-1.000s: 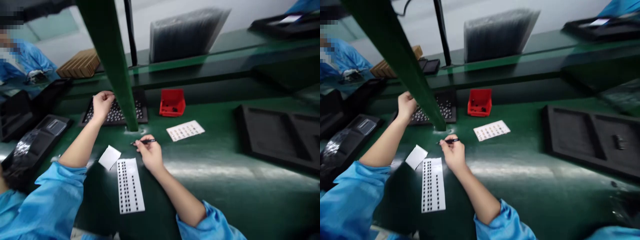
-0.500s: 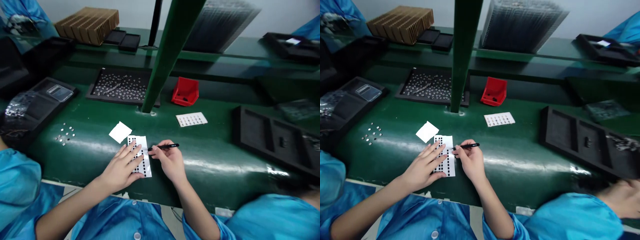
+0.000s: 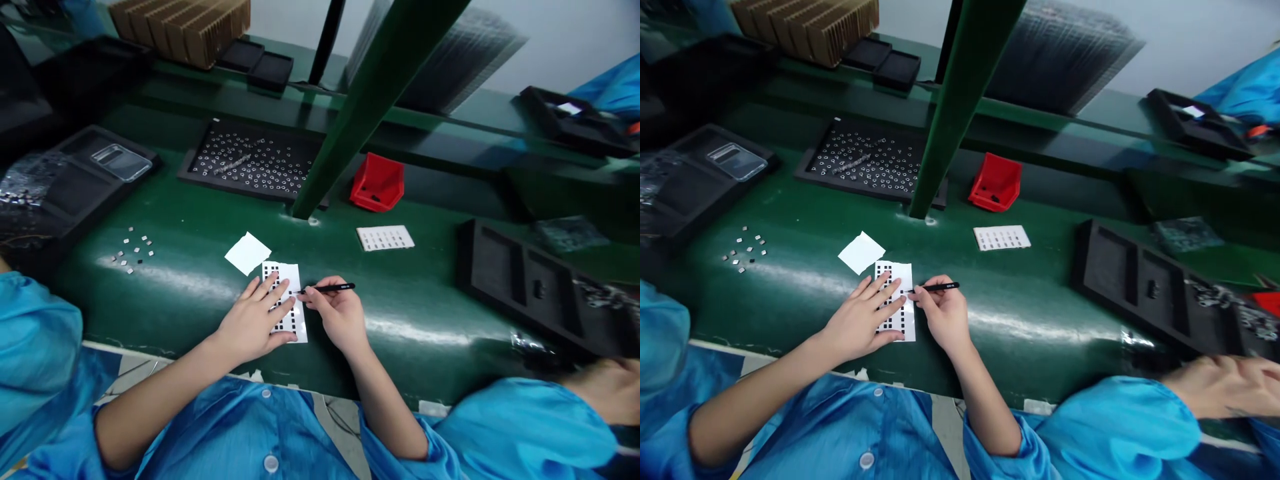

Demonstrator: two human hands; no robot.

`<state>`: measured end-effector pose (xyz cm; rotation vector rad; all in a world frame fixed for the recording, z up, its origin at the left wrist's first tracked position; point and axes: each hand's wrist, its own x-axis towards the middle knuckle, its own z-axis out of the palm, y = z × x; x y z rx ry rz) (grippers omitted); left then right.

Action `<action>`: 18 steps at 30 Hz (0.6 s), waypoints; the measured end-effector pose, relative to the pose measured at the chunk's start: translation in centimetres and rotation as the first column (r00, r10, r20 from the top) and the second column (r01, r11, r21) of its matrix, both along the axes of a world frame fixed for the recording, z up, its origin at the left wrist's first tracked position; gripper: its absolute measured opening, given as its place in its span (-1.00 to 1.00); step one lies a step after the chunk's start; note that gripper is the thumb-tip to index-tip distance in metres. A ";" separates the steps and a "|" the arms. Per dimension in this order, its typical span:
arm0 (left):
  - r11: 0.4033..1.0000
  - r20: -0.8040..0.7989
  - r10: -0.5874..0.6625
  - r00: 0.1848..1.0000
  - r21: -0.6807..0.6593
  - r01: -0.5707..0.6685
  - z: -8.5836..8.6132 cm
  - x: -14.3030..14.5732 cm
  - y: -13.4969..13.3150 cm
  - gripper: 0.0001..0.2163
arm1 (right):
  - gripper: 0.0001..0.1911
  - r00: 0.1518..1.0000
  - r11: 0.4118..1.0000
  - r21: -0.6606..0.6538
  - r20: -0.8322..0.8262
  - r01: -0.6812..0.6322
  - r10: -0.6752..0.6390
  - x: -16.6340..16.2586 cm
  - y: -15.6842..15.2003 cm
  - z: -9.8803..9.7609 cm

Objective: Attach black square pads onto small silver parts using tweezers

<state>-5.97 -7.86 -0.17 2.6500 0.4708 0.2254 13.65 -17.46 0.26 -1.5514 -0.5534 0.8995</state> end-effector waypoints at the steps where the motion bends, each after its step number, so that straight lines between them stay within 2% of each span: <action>1: 1.000 0.000 0.002 1.000 -0.006 -0.002 0.0 0.0 0.0 -0.36 | -0.43 1.000 1.000 -0.002 -0.002 -0.003 0.003 0.0 0.0 0.0; 7: 0.998 0.016 -0.004 1.000 -0.061 0.005 0.1 0.1 0.2 -0.37 | -0.40 0.999 0.999 -0.007 -0.021 0.039 -0.040 0.1 0.1 -0.3; 12: 0.997 0.025 0.005 1.000 -0.080 -0.003 -0.1 0.3 -0.3 -0.35 | -0.34 0.996 0.997 0.038 -0.064 0.060 -0.057 0.1 -0.3 -0.1; 15: 0.996 0.130 -0.007 0.992 -0.083 0.018 0.2 0.0 -0.4 -0.39 | -0.30 0.988 0.994 0.017 -0.116 0.106 -0.103 0.7 -0.6 -0.1; 18: 0.996 0.302 0.056 0.952 -0.090 -0.030 1.4 -2.1 0.7 -0.59 | -0.28 0.982 0.990 -0.004 -0.124 0.141 -0.140 1.6 -0.1 0.3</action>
